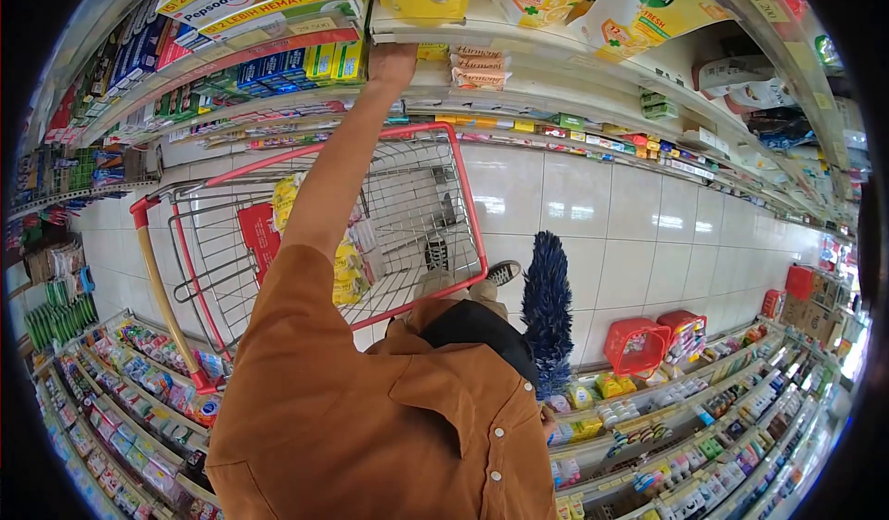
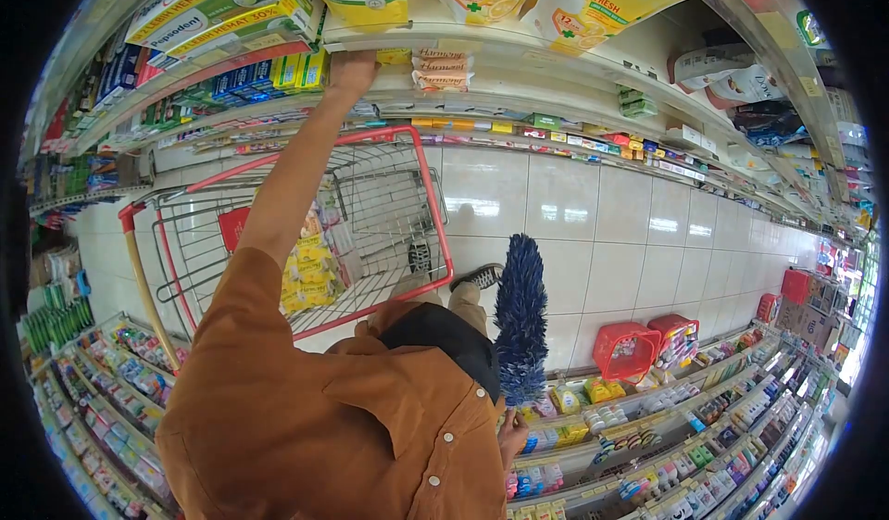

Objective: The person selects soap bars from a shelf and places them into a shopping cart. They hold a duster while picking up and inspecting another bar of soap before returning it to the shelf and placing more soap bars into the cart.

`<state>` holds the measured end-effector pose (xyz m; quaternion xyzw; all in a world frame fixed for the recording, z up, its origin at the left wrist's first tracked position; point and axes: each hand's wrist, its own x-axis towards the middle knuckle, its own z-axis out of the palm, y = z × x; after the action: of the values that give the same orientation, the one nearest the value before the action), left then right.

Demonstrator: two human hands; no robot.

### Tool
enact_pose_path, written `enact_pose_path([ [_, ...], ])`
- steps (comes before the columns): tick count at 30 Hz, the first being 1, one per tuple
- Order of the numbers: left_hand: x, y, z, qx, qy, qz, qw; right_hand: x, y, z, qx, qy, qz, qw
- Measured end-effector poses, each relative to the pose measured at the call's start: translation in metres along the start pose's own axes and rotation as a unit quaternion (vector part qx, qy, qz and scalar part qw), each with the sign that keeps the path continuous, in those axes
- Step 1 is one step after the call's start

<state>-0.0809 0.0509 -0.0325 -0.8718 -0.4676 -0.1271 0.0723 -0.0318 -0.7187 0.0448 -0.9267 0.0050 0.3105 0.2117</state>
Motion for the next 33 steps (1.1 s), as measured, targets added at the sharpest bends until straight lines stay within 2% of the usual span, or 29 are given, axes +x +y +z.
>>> enact_pose_path([
  [2, -0.015, 0.003, -0.014, -0.051, 0.02, 0.003, 0.998, -0.001, 0.005, 0.002, 0.004, 0.008, -0.033, 0.999],
  [5, -0.056, 0.021, -0.054, -0.167, 0.054, -0.031, 0.984, 0.006, 0.015, 0.003, 0.007, 0.008, -0.028, 1.0],
  [7, -0.098, 0.033, -0.079, -0.264, 0.163, 0.013, 0.951, 0.014, 0.021, 0.004, 0.0, 0.003, -0.024, 1.0],
  [8, -0.121, 0.037, -0.091, -0.274, 0.158, 0.015, 0.948, 0.018, 0.024, 0.006, -0.005, 0.001, -0.023, 1.0],
  [11, -0.209, 0.044, -0.105, -0.331, 0.086, -0.008, 0.939, 0.028, 0.031, 0.007, -0.02, -0.004, -0.021, 1.0],
  [13, -0.267, 0.037, -0.094, -0.451, -0.084, -0.069, 0.886, 0.035, 0.034, 0.007, -0.031, -0.007, -0.023, 0.999],
  [16, -0.331, 0.004, -0.061, -0.311, -0.185, -0.071, 0.93, 0.044, 0.037, 0.01, -0.042, -0.011, -0.03, 0.999],
  [17, -0.344, -0.007, -0.054, -0.279, -0.189, -0.093, 0.937, 0.047, 0.038, 0.011, -0.047, -0.012, -0.031, 0.998],
  [19, -0.367, -0.029, -0.046, -0.215, -0.201, -0.137, 0.946, 0.05, 0.042, 0.01, -0.054, -0.015, -0.034, 0.998],
  [22, -0.387, -0.06, -0.036, -0.176, -0.236, -0.13, 0.947, 0.057, 0.044, 0.012, -0.065, -0.018, -0.043, 0.997],
  [23, -0.399, -0.07, -0.027, -0.141, -0.273, -0.12, 0.944, 0.059, 0.046, 0.013, -0.067, -0.02, -0.045, 0.997],
  [26, -0.404, -0.083, -0.034, -0.141, -0.343, -0.176, 0.912, 0.067, 0.05, 0.013, -0.071, -0.018, -0.053, 0.996],
  [33, -0.375, -0.093, -0.04, -0.028, -0.442, -0.082, 0.893, 0.087, 0.068, 0.016, -0.082, -0.018, -0.078, 0.993],
])
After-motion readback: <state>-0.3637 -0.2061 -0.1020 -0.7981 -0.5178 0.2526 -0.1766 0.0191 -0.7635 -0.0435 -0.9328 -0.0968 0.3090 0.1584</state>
